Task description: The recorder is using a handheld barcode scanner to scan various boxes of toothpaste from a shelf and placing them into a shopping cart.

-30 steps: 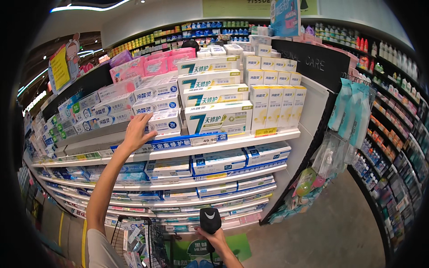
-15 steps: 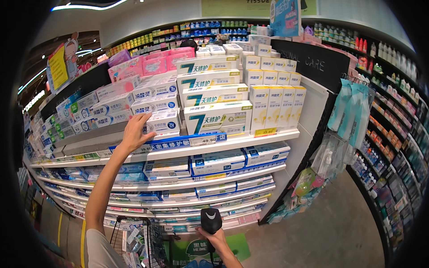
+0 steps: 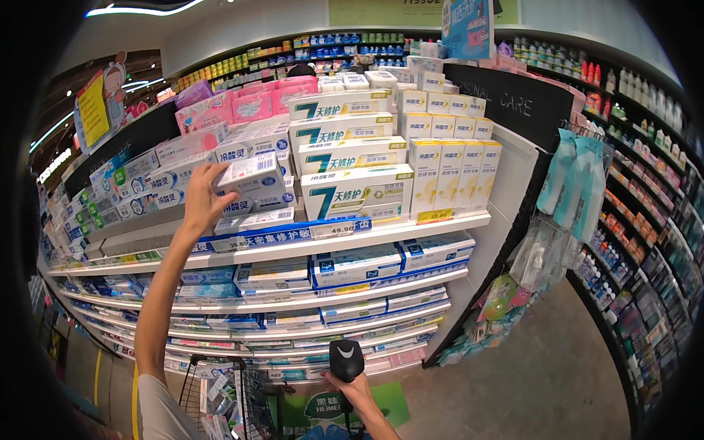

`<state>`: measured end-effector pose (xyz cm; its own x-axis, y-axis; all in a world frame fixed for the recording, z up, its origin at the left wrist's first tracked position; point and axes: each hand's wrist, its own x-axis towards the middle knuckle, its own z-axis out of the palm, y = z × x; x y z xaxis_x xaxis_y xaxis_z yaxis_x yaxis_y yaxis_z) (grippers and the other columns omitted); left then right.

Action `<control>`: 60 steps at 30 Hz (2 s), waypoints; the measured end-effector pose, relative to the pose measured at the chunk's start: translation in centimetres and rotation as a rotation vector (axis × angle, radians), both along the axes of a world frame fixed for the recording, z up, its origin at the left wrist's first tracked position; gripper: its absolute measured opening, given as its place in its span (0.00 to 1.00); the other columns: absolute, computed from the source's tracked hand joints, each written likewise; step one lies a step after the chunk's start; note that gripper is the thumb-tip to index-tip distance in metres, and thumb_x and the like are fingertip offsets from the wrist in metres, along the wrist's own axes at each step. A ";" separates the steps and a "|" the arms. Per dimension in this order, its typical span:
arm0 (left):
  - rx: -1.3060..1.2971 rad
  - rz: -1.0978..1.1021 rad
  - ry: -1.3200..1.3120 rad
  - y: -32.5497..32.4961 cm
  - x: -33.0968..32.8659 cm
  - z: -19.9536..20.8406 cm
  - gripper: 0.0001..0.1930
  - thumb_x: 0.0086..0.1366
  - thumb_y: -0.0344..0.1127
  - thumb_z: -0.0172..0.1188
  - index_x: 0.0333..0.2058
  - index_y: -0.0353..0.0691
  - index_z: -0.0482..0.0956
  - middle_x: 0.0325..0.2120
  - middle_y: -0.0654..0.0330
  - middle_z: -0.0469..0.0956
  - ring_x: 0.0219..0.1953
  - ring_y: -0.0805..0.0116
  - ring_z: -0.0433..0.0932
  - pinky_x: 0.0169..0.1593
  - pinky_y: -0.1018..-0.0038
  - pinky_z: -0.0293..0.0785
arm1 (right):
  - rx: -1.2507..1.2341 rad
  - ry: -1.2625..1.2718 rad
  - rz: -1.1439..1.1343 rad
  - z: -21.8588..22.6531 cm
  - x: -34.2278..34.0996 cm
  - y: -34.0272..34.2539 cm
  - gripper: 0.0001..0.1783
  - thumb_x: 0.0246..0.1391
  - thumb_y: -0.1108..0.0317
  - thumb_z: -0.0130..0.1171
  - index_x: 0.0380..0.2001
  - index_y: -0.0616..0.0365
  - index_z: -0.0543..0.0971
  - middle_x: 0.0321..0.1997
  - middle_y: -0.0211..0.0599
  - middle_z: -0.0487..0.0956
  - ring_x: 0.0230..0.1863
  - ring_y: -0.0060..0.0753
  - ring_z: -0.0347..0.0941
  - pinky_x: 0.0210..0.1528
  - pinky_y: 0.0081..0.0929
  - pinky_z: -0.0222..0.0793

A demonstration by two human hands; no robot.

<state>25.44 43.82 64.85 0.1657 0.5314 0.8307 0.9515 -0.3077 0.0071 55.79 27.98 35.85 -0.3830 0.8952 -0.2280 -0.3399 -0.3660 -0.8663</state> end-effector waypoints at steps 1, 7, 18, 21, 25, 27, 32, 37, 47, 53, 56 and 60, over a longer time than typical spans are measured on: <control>0.010 0.003 0.020 0.5 -0.4 0.8 0.28 0.38 0.33 0.70 0.43 0.37 0.75 0.38 0.53 0.73 0.43 0.53 0.70 0.48 0.64 0.66 | -0.002 -0.015 0.008 0.1 -0.1 0.0 0.20 0.50 0.71 0.62 0.47 0.64 0.72 0.40 0.43 0.80 0.38 0.32 0.78 0.35 0.26 0.75; -0.139 0.082 0.046 3.7 -0.6 0.9 0.28 0.39 0.35 0.71 0.43 0.37 0.77 0.38 0.53 0.73 0.44 0.54 0.70 0.49 0.64 0.66 | -0.023 0.018 0.005 -0.2 -0.3 0.0 0.21 0.50 0.72 0.61 0.48 0.62 0.71 0.39 0.44 0.79 0.37 0.34 0.78 0.35 0.26 0.75; -0.104 0.059 0.207 4.0 -1.0 -1.0 0.38 0.40 0.36 0.71 0.53 0.39 0.67 0.48 0.51 0.70 0.52 0.52 0.66 0.54 0.61 0.65 | -0.004 0.039 -0.038 -0.4 0.7 0.2 0.21 0.50 0.72 0.62 0.48 0.62 0.70 0.40 0.46 0.79 0.37 0.34 0.78 0.36 0.27 0.76; -0.082 0.028 0.183 4.1 -1.3 -1.0 0.37 0.40 0.34 0.72 0.52 0.39 0.69 0.47 0.51 0.71 0.51 0.52 0.67 0.54 0.61 0.65 | -0.003 0.030 -0.016 -0.4 0.4 0.2 0.21 0.50 0.71 0.62 0.47 0.62 0.71 0.40 0.46 0.79 0.38 0.34 0.78 0.36 0.27 0.76; -0.080 -0.006 0.157 4.2 -1.2 -0.9 0.34 0.40 0.35 0.71 0.50 0.38 0.71 0.46 0.50 0.72 0.50 0.51 0.69 0.53 0.62 0.65 | -0.009 0.042 -0.003 -0.3 0.3 0.0 0.21 0.49 0.71 0.62 0.47 0.63 0.71 0.40 0.44 0.79 0.39 0.33 0.78 0.35 0.25 0.75; -0.075 0.007 0.159 4.3 -1.3 -1.0 0.34 0.41 0.35 0.71 0.50 0.38 0.71 0.46 0.50 0.72 0.49 0.51 0.69 0.53 0.62 0.65 | -0.008 0.037 -0.009 -0.3 0.3 0.0 0.21 0.49 0.71 0.62 0.47 0.63 0.71 0.40 0.44 0.79 0.38 0.33 0.78 0.35 0.25 0.75; -0.096 0.020 0.143 4.5 -1.3 -0.9 0.33 0.42 0.36 0.70 0.50 0.38 0.71 0.45 0.49 0.72 0.49 0.50 0.69 0.53 0.62 0.65 | -0.003 0.039 -0.015 -0.4 0.6 0.1 0.21 0.49 0.71 0.63 0.47 0.63 0.71 0.39 0.44 0.79 0.38 0.33 0.78 0.35 0.25 0.75; -0.099 0.070 0.214 4.7 -1.3 -0.9 0.35 0.42 0.38 0.70 0.50 0.37 0.68 0.46 0.50 0.70 0.50 0.52 0.68 0.53 0.62 0.65 | -0.008 0.025 -0.019 -0.7 0.7 0.0 0.21 0.49 0.70 0.63 0.47 0.63 0.72 0.39 0.44 0.80 0.37 0.33 0.78 0.35 0.25 0.75; -0.069 0.060 0.209 3.1 -0.9 -1.0 0.40 0.44 0.37 0.69 0.56 0.36 0.62 0.50 0.48 0.67 0.54 0.50 0.64 0.58 0.61 0.60 | 0.019 -0.013 0.056 -0.1 0.4 -0.5 0.19 0.50 0.70 0.62 0.46 0.64 0.72 0.39 0.44 0.80 0.38 0.33 0.78 0.36 0.26 0.76; 0.168 0.017 -0.099 -6.7 2.9 -9.4 0.36 0.47 0.27 0.65 0.57 0.33 0.61 0.54 0.47 0.65 0.57 0.51 0.64 0.60 0.63 0.58 | -0.024 -0.006 0.031 -1.4 1.4 -0.3 0.16 0.52 0.73 0.59 0.44 0.64 0.73 0.40 0.43 0.80 0.38 0.31 0.78 0.36 0.25 0.76; 0.037 0.165 -0.250 -14.0 2.6 -19.3 0.33 0.49 0.25 0.62 0.56 0.32 0.63 0.52 0.46 0.67 0.54 0.49 0.66 0.57 0.61 0.60 | 0.010 -0.022 0.049 -1.3 1.0 -0.1 0.13 0.53 0.73 0.58 0.43 0.63 0.74 0.40 0.43 0.80 0.38 0.29 0.78 0.35 0.23 0.76; -0.203 0.403 -0.777 -23.8 4.1 -31.0 0.27 0.50 0.24 0.59 0.51 0.28 0.66 0.46 0.45 0.70 0.50 0.51 0.69 0.57 0.64 0.61 | -0.015 -0.006 0.145 -1.9 -0.2 0.3 0.13 0.53 0.71 0.60 0.42 0.64 0.76 0.39 0.38 0.80 0.37 0.25 0.77 0.33 0.21 0.74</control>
<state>29.58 20.02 33.83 -0.6347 0.5768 0.5142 0.6909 0.1256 0.7119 55.61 28.31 33.92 -0.5067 0.8271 -0.2433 -0.2777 -0.4238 -0.8622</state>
